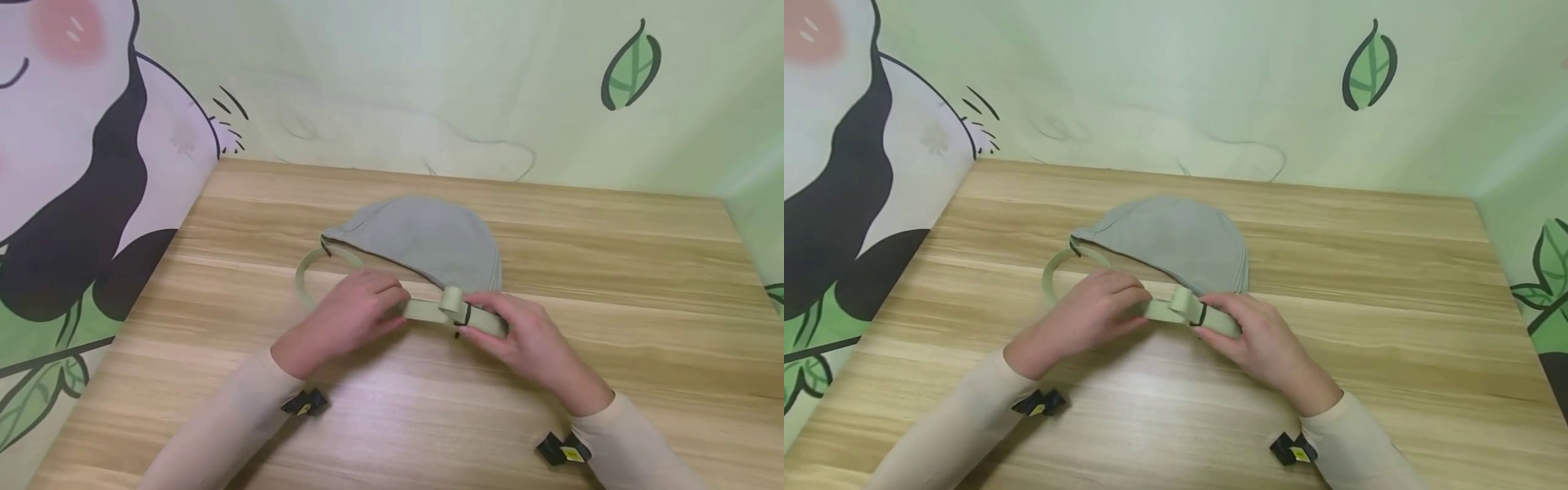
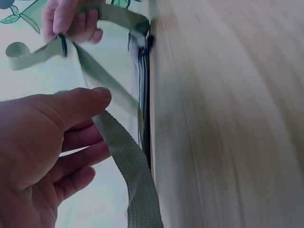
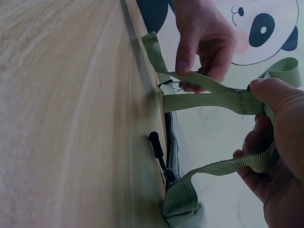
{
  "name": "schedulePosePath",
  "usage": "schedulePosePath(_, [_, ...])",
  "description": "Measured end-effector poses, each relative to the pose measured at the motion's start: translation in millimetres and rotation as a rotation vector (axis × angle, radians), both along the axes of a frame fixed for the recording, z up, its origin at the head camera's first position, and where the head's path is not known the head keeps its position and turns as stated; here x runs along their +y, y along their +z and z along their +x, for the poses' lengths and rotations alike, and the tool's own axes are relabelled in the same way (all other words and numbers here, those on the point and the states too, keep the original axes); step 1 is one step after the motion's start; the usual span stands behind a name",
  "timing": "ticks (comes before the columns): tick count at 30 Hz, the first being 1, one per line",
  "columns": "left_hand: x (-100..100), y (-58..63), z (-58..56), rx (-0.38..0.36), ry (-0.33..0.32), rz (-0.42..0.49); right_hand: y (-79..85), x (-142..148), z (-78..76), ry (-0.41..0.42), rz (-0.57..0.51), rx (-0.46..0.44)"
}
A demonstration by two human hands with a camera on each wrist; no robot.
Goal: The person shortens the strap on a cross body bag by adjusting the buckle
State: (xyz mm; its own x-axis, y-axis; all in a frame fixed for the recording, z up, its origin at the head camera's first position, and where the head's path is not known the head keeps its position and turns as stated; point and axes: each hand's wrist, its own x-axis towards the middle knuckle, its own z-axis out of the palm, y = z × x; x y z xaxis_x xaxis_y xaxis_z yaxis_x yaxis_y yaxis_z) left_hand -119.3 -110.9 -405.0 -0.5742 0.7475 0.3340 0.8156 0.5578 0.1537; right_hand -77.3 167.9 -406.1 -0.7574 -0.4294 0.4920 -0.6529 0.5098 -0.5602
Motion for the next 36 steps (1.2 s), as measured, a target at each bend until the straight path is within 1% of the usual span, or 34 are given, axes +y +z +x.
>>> schedulePosePath(4, [-13.5, -0.2, -1.7, -0.017, 0.026, -0.025, -0.2, 1.7, -0.1, 0.007, 0.004, 0.007])
schedulePosePath(7, [-21.5, 1.0, -2.1, -0.027, 0.035, -0.026, -0.2, 2.2, -0.2, 0.024, 0.017, 0.006])
schedulePosePath(14, [-28.9, 3.4, -2.5, -0.021, -0.002, -0.036, 1.4, 0.0, 0.6, 0.062, 0.006, 0.001])
schedulePosePath(19, [-31.2, 2.9, -2.3, -0.028, -0.005, -0.047, 0.9, -2.4, 0.0, 0.081, -0.026, 0.057])
schedulePosePath(20, [-31.6, 2.8, -2.4, -0.029, -0.002, -0.049, 0.4, -2.5, -0.1, 0.086, -0.038, 0.055])
schedulePosePath(23, [-35.1, 0.6, -4.7, -0.021, 0.01, -0.057, 0.4, -0.6, 0.5, 0.085, -0.082, 0.035])
schedulePosePath(26, [-43.0, -1.6, -7.3, -0.011, 0.027, -0.054, 0.9, 2.9, 0.5, 0.086, -0.117, 0.006])
schedulePosePath(29, [-52.3, -2.0, -8.7, -0.016, 0.057, -0.054, 1.8, 6.1, 0.2, 0.093, -0.119, -0.002])
schedulePosePath(33, [-63.1, 0.4, -9.8, -0.03, 0.104, -0.075, 2.0, 9.1, -0.1, 0.1, -0.11, -0.017])
schedulePosePath(36, [-71.2, 1.4, -11.7, -0.032, 0.12, -0.086, 1.6, 10.1, -0.3, 0.104, -0.112, 0.007])
